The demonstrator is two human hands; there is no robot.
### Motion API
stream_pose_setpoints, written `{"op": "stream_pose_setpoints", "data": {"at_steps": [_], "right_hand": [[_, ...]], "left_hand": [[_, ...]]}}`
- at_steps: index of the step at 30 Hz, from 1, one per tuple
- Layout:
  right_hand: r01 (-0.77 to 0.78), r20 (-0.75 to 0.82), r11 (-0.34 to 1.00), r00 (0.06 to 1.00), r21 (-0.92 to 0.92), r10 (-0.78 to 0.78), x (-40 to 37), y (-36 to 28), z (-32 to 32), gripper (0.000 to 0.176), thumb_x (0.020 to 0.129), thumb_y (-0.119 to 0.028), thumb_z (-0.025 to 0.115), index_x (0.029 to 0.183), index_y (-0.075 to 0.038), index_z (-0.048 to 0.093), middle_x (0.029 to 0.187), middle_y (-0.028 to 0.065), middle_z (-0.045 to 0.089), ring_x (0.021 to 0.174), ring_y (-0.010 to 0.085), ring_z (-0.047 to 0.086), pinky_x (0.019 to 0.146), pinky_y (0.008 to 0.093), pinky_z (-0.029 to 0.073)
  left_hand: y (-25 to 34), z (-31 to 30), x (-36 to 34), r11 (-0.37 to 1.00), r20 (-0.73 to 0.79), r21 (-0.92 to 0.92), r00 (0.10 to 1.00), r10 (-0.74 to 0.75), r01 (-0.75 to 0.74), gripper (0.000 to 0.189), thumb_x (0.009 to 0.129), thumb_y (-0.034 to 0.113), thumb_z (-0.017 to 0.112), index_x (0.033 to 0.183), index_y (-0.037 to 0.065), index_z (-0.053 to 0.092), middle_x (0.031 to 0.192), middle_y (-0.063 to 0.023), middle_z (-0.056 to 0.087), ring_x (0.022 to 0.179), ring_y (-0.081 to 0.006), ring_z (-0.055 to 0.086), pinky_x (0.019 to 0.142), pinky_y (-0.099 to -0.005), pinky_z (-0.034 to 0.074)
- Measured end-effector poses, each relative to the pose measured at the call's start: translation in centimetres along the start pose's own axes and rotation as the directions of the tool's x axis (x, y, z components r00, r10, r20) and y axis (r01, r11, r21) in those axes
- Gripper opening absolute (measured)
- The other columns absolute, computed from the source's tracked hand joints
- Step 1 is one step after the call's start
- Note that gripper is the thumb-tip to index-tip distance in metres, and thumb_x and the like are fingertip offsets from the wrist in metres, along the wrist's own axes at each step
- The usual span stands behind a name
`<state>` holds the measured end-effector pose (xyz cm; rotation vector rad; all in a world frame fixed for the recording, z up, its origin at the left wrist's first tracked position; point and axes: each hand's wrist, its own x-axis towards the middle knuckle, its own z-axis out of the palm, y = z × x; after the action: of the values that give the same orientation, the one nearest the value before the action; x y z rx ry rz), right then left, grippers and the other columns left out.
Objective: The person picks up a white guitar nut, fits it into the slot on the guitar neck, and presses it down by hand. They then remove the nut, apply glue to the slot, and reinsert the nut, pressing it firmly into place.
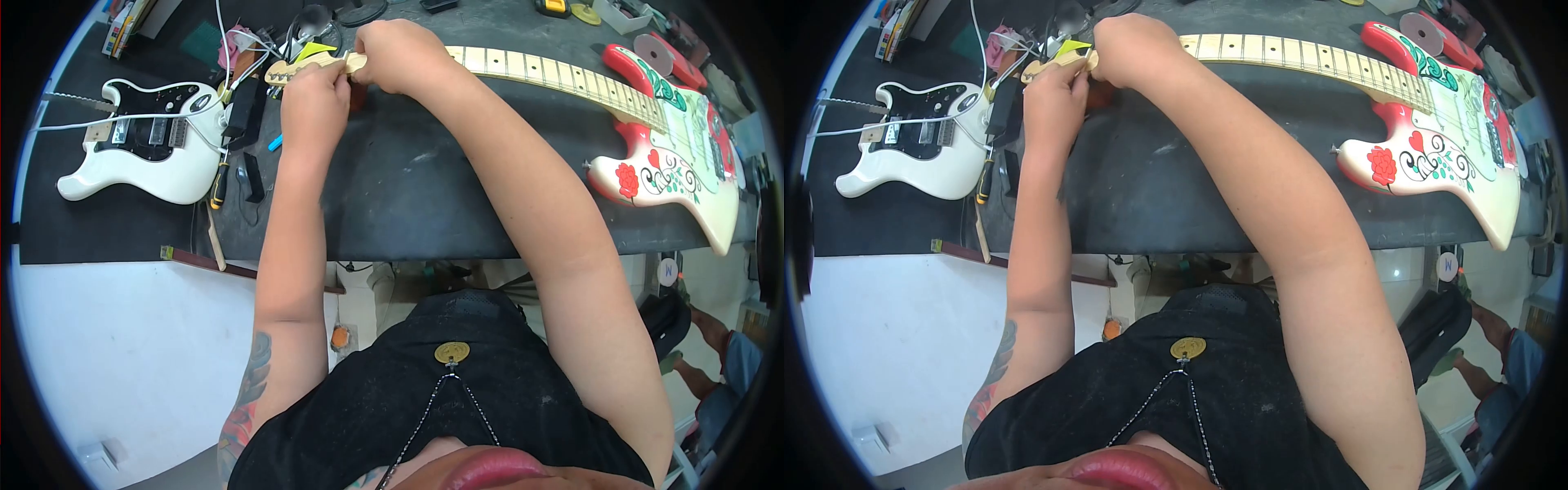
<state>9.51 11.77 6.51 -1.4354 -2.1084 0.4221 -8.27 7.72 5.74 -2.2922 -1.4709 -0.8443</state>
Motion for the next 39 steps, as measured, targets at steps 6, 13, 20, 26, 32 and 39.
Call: {"op": "stream_pose_setpoints", "data": {"at_steps": [6,13,20,26,32,39], "right_hand": [[-0.037,0.065,0.999,0.997,0.003,0.037,-0.2,-0.3,-0.6,0.04,0.083,-0.027,0.087,0.117,-0.007,0.081,0.108,0.0165,0.083,0.106,0.0335,0.079,0.093,0.0452,0.062],[-0.036,0.04,0.999,0.999,0.006,0.036,0.0,-0.1,-0.2,0.039,0.081,-0.025,0.086,0.114,-0.006,0.081,0.108,0.017,0.082,0.107,0.0343,0.079,0.093,0.0454,0.062],[0.01,0.012,1.0,1.0,0.005,-0.01,0.0,0.2,0.0,0.041,0.08,-0.026,0.088,0.114,-0.005,0.081,0.109,0.0172,0.082,0.107,0.035,0.078,0.092,0.046,0.062],[-0.002,0.021,1.0,1.0,0.019,0.002,-0.1,0.1,-0.2,0.038,0.082,-0.026,0.089,0.114,-0.006,0.081,0.107,0.0167,0.082,0.106,0.0352,0.078,0.093,0.0465,0.061],[0.015,-0.048,0.999,0.999,0.043,-0.013,-0.2,-0.1,-0.1,0.023,0.081,-0.018,0.083,0.099,-0.004,0.086,0.097,0.0183,0.083,0.096,0.0364,0.081,0.087,0.0484,0.064],[0.021,-0.077,0.999,0.997,0.035,-0.018,-0.2,0.2,0.3,0.024,0.081,-0.017,0.082,0.1,-0.005,0.086,0.097,0.0193,0.082,0.095,0.0369,0.081,0.086,0.048,0.064]], "left_hand": [[0.1,0.1,0.2,1.0,0.01,-0.018,1.0,-0.024,0.025,0.024,0.095,0.012,0.073,0.114,0.003,0.084,0.096,-0.0212,0.076,0.092,-0.0408,0.075,0.088,-0.0471,0.059],[0.0,0.1,0.1,1.0,0.01,0.005,1.0,-0.004,0.004,0.024,0.096,0.012,0.073,0.115,0.002,0.084,0.099,-0.022,0.077,0.092,-0.0397,0.076,0.087,-0.0457,0.059],[0.1,-0.1,0.1,0.987,0.028,-0.105,0.992,-0.122,0.124,0.02,0.095,0.009,0.072,0.108,0.0,0.084,0.1,-0.0244,0.078,0.094,-0.0425,0.074,0.088,-0.0493,0.059],[1.1,-2.2,-1.1,0.884,-0.01,-0.237,0.908,-0.418,0.404,0.025,0.102,0.01,0.07,0.123,-0.001,0.076,0.093,-0.0161,0.078,0.086,-0.027,0.076,0.081,-0.0394,0.059],[-0.1,-1.5,-2.6,0.366,0.306,-0.757,0.788,-0.534,0.542,0.022,0.111,0.01,0.064,0.127,-0.004,0.072,0.093,0.0,0.066,0.078,-0.0068,0.055,0.072,-0.0245,0.047],[0.9,-1.4,-3.4,0.649,-0.084,-0.71,0.883,-0.462,0.272,0.027,0.112,0.016,0.07,0.127,-0.005,0.075,0.104,-0.0092,0.081,0.086,-0.0093,0.07,0.079,-0.0263,0.056]]}}
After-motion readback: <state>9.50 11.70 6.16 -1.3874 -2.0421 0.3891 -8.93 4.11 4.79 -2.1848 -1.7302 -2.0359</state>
